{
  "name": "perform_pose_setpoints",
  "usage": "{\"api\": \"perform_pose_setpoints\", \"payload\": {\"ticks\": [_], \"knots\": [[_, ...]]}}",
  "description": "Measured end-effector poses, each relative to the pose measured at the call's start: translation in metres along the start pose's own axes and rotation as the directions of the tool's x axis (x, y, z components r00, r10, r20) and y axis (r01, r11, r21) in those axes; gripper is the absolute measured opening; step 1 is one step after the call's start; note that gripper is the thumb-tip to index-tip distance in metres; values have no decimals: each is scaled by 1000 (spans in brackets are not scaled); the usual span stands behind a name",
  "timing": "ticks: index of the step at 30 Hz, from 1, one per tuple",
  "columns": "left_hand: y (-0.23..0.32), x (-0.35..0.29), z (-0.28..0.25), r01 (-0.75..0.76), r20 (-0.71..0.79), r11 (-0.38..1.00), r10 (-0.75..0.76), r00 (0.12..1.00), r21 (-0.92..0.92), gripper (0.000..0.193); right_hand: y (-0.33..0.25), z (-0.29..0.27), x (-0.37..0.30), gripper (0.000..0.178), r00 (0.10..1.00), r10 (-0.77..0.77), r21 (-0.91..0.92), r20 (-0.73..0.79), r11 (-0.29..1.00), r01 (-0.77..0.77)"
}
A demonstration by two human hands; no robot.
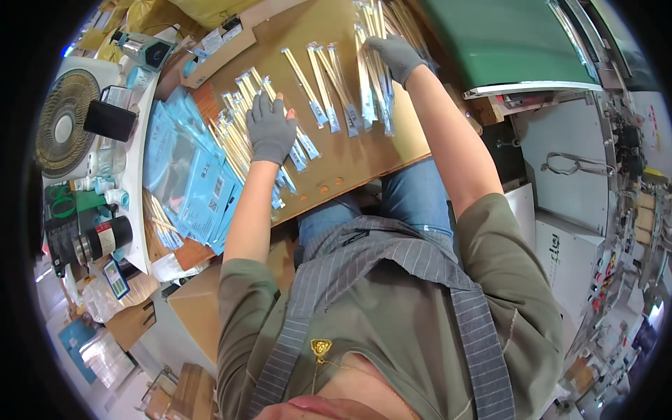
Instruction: Gathering bundles of wooden sticks from a table, aligning them, and placing them into plastic bags for packaging.
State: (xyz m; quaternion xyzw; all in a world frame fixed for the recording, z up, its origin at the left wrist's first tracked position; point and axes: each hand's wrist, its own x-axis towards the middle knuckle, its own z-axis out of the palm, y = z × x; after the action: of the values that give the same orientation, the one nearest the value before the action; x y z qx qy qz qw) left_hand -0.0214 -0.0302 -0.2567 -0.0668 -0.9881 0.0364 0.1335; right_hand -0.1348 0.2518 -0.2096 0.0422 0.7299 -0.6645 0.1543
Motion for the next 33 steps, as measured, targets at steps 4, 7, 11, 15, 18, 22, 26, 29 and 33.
{"api": "perform_pose_setpoints", "payload": {"ticks": [4, 7, 11, 15, 18, 22, 26, 29, 33], "knots": [[1, 1, 1, 17, 8, 1000, -17, 1000, -5, 51, -12, 4, -23, 26, 991, 137, 438, -8, 891, -120], [3, 3, 0, 9, 13, 1000, -9, 1000, -14, 51, -6, 3, -15, 28, 993, 75, 250, 90, 964, -95], [2, 2, 1, 12, 24, 999, -11, 1000, -30, 51, -11, 15, -15, 27, 998, 47, 160, -37, 986, -41], [3, 3, 0, 7, 23, 999, -6, 1000, -36, 51, -16, 13, -10, 24, 994, 93, 15, -58, 996, -93], [-1, 2, 4, 8, 40, 999, -6, 999, -37, 53, -19, 18, -8, 23, 993, 37, -283, -113, 957, -67], [0, 5, 0, -27, 13, 999, 28, 1000, -44, 50, -5, 11, 5, 25, 998, -15, 17, 64, 1000, 13], [0, 6, -4, 29, 63, 998, -26, 998, -49, 59, -13, 1, 18, 28, 985, -169, -287, -43, 946, 149], [22, 17, -23, 129, 160, 991, -121, 980, -37, 75, -6, -25, 36, 44, 893, -274, -670, -357, 741, -40], [43, 32, -47, 242, 364, 968, -246, 898, 58, 98, 8, -52, 47, 60, 853, -257, -781, -454, 575, -243]]}}
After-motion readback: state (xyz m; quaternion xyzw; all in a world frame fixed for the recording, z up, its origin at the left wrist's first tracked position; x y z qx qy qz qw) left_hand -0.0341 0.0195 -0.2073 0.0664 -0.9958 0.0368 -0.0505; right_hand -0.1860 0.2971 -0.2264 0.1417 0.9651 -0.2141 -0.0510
